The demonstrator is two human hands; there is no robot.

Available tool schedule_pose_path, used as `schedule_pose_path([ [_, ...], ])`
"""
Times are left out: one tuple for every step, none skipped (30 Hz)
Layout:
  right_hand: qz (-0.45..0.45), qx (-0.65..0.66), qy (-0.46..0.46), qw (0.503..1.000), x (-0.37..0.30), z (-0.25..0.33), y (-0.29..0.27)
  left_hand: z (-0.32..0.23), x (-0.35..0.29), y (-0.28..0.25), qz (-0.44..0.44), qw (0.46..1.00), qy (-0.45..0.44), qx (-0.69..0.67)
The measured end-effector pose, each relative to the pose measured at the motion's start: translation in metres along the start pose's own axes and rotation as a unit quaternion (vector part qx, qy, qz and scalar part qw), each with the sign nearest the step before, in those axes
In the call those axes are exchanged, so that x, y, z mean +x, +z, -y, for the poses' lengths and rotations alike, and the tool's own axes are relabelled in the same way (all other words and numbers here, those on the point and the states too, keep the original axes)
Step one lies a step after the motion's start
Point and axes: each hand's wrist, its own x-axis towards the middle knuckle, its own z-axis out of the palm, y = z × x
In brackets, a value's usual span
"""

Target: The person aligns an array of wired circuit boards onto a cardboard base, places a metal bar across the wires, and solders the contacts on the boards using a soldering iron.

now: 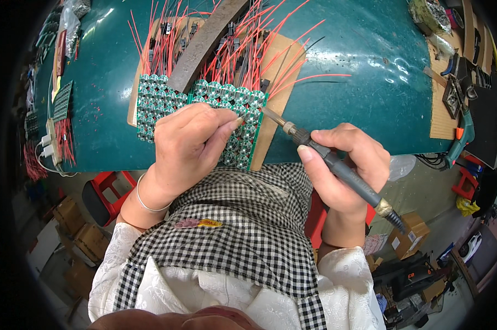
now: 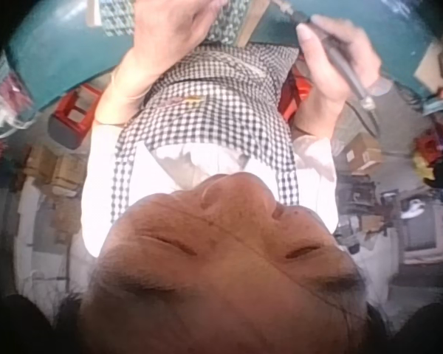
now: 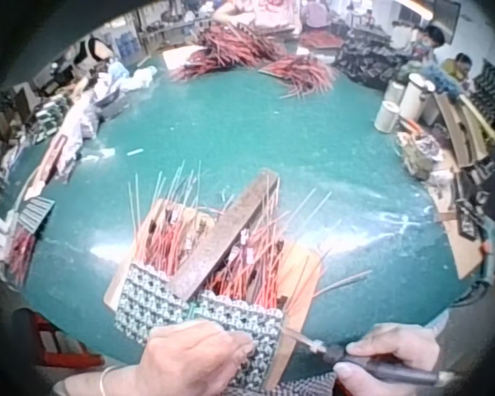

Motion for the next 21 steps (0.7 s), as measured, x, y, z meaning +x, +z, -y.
schedule_pose_path([
  [0.001, 0.0, 0.0, 1.0, 0.0, 0.0, 0.0, 0.0, 0.0, 0.0, 0.002, 1.0, 0.001, 0.003],
  [0.009, -0.007, -0.017, 1.0, 0.001, -0.001, 0.0, 0.001, 0.0, 0.001, 0.003, 1.0, 0.001, 0.003],
  [0.018, -0.014, -0.035, 0.999, 0.001, -0.001, 0.0, 0.001, 0.0, 0.001, 0.004, 1.0, 0.001, 0.003],
  [0.019, -0.013, -0.035, 0.999, 0.002, -0.001, 0.0, 0.002, 0.0, 0.002, 0.005, 1.0, 0.002, 0.003],
  [0.019, -0.014, -0.037, 0.999, 0.002, -0.001, -0.001, 0.002, 0.0, 0.001, 0.005, 1.0, 0.001, 0.004],
  [0.017, -0.018, -0.038, 0.999, 0.002, 0.0, -0.003, 0.0, 0.0, -0.001, 0.0, 1.0, 0.0, 0.0],
  [-0.01, 0.017, -0.024, 1.0, 0.0, -0.001, -0.005, -0.001, 0.001, -0.002, -0.006, 1.0, -0.002, -0.005],
  [-0.037, 0.051, -0.01, 0.998, -0.001, -0.003, -0.007, -0.002, 0.002, -0.003, -0.006, 1.0, -0.001, -0.007],
  [-0.056, 0.059, -0.025, 0.996, -0.002, -0.009, -0.01, -0.004, 0.004, -0.005, -0.007, 1.0, -0.004, -0.009],
  [-0.057, 0.058, -0.025, 0.996, -0.002, -0.009, -0.011, -0.004, 0.005, -0.006, -0.008, 1.0, -0.007, -0.011],
  [-0.051, 0.067, -0.015, 0.996, -0.001, -0.008, -0.013, -0.003, 0.004, -0.003, -0.007, 1.0, -0.006, -0.012],
  [-0.043, 0.079, -0.005, 0.996, -0.001, -0.008, -0.014, -0.001, 0.003, 0.001, -0.008, 1.0, -0.001, -0.015],
  [-0.032, 0.074, -0.009, 0.997, 0.001, -0.008, -0.014, -0.001, 0.003, 0.004, -0.008, 1.0, 0.004, -0.018],
  [-0.033, 0.075, -0.01, 0.997, 0.002, -0.008, -0.014, -0.002, 0.005, 0.005, -0.007, 1.0, 0.005, -0.017],
  [-0.019, 0.067, -0.007, 0.998, 0.003, -0.008, -0.01, -0.001, 0.004, 0.006, -0.008, 1.0, 0.004, -0.011],
  [-0.005, 0.059, -0.004, 0.998, 0.004, -0.008, -0.008, 0.001, 0.003, 0.006, -0.009, 1.0, 0.004, -0.005],
  [-0.003, 0.058, -0.005, 0.998, 0.005, -0.008, -0.006, 0.002, 0.001, 0.006, -0.011, 1.0, 0.002, -0.005],
  [0.002, 0.05, -0.008, 0.999, 0.005, -0.009, -0.007, 0.002, 0.001, 0.007, -0.003, 1.0, 0.0, -0.003],
  [0.006, 0.043, -0.012, 0.999, 0.005, -0.01, -0.007, 0.003, 0.002, 0.007, 0.004, 1.0, -0.002, 0.0],
  [0.006, 0.043, -0.011, 0.999, 0.006, -0.011, -0.007, 0.002, 0.002, 0.008, 0.005, 1.0, -0.002, 0.0],
  [0.018, 0.041, -0.022, 0.999, 0.007, -0.011, -0.008, 0.002, 0.003, 0.008, 0.006, 1.0, -0.001, 0.004],
])
